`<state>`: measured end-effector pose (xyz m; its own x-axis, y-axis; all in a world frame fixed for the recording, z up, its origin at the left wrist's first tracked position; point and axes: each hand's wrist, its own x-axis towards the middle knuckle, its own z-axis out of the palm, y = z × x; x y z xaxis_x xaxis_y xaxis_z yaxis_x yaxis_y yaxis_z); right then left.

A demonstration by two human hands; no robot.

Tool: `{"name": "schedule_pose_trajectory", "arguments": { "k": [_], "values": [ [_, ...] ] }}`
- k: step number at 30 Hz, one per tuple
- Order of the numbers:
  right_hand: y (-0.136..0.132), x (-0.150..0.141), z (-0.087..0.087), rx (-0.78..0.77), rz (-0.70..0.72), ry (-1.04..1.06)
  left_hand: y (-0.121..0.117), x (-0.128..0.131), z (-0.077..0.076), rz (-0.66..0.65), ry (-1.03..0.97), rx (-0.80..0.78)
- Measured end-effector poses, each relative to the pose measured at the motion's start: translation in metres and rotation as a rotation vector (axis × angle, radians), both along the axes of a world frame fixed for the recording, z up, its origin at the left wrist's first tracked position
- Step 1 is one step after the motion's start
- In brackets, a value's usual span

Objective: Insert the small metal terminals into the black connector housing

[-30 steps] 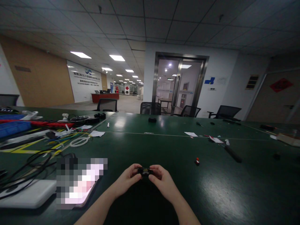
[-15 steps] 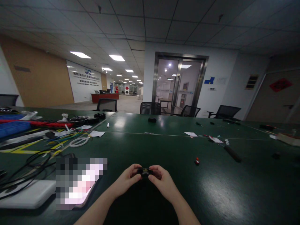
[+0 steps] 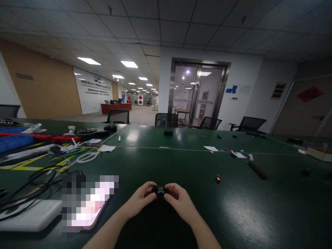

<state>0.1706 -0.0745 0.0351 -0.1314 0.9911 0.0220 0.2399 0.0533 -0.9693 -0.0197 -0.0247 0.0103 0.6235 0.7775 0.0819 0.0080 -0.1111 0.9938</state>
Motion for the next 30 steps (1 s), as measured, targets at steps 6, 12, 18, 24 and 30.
{"name": "schedule_pose_trajectory", "arguments": {
  "k": [6,12,18,24,30],
  "values": [
    [0.0004,0.0008,-0.0027,-0.001,-0.005,-0.005,-0.0012,0.0008,0.0017,0.003,-0.009,-0.012],
    [0.002,0.0015,-0.0048,0.008,-0.002,0.013,0.0012,0.0008,-0.0026,-0.007,-0.031,0.005],
    [0.0016,0.0017,-0.0047,-0.004,0.005,0.018,0.0021,0.0009,-0.0032,0.001,-0.013,-0.001],
    [-0.0003,0.0011,-0.0018,-0.018,-0.019,-0.03,0.0001,-0.0003,-0.0025,-0.032,-0.021,0.0],
    [-0.0006,0.0001,-0.0028,-0.003,0.021,-0.037,-0.0015,0.0006,0.0005,-0.05,-0.018,-0.003]
  ]
}}
